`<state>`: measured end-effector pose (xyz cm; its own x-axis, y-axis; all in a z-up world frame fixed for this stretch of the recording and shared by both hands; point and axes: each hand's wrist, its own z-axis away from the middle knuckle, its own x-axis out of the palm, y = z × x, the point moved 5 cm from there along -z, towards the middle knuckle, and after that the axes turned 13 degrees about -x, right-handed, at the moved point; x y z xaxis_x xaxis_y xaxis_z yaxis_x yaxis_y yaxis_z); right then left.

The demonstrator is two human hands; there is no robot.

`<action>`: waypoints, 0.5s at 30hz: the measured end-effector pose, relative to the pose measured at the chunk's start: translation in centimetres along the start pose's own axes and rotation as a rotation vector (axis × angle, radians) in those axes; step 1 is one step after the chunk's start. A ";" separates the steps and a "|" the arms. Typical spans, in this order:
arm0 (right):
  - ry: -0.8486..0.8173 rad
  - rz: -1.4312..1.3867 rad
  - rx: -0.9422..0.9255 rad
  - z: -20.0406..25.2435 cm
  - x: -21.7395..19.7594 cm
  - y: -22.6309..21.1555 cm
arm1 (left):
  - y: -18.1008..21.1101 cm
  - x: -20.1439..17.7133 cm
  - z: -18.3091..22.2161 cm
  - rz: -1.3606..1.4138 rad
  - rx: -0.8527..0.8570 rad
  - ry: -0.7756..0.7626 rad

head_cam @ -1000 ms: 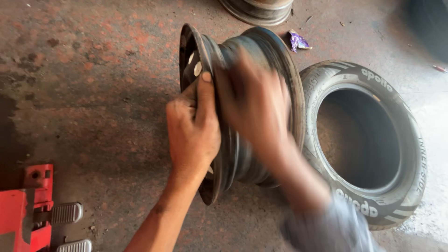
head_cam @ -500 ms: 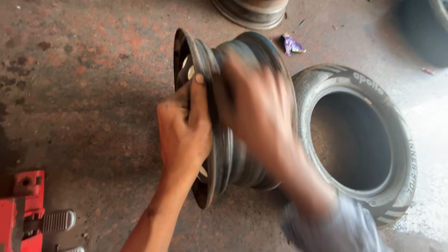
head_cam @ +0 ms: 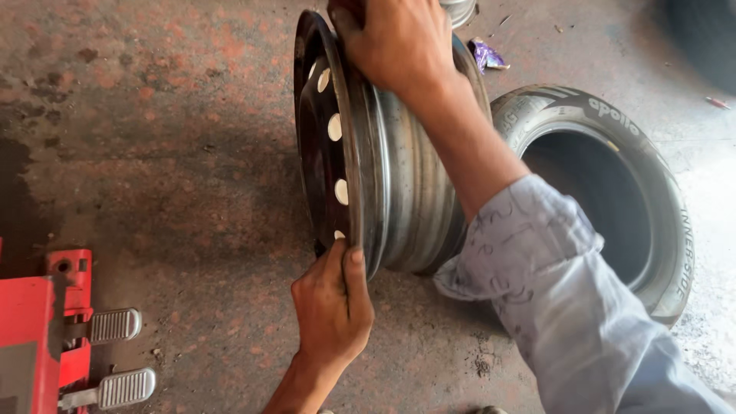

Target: The person sands the outer and inner edges of a metal wheel rim using a piece of sandpaper held in their hand, rotating the rim to reach different sections.

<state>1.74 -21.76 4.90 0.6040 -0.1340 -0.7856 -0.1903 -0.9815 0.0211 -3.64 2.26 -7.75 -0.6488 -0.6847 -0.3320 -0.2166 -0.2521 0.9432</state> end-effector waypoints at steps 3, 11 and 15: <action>0.026 0.134 0.045 4.2 -2.3 -3.8 | 1.0 -0.5 -1.9 -0.037 -0.139 -0.024; -0.095 -0.014 0.215 6.5 -5.7 -7.0 | 6.6 -2.7 -3.8 0.234 -0.052 0.036; 0.104 0.195 -0.004 4.3 -6.3 -7.5 | 7.2 -3.1 -5.4 0.138 -0.129 0.005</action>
<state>-3.95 -13.01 7.00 0.6327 -0.3349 -0.6982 -0.3087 -0.9360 0.1692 0.72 -1.14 -0.01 -0.6620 -0.7224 -0.1998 -0.0303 -0.2407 0.9701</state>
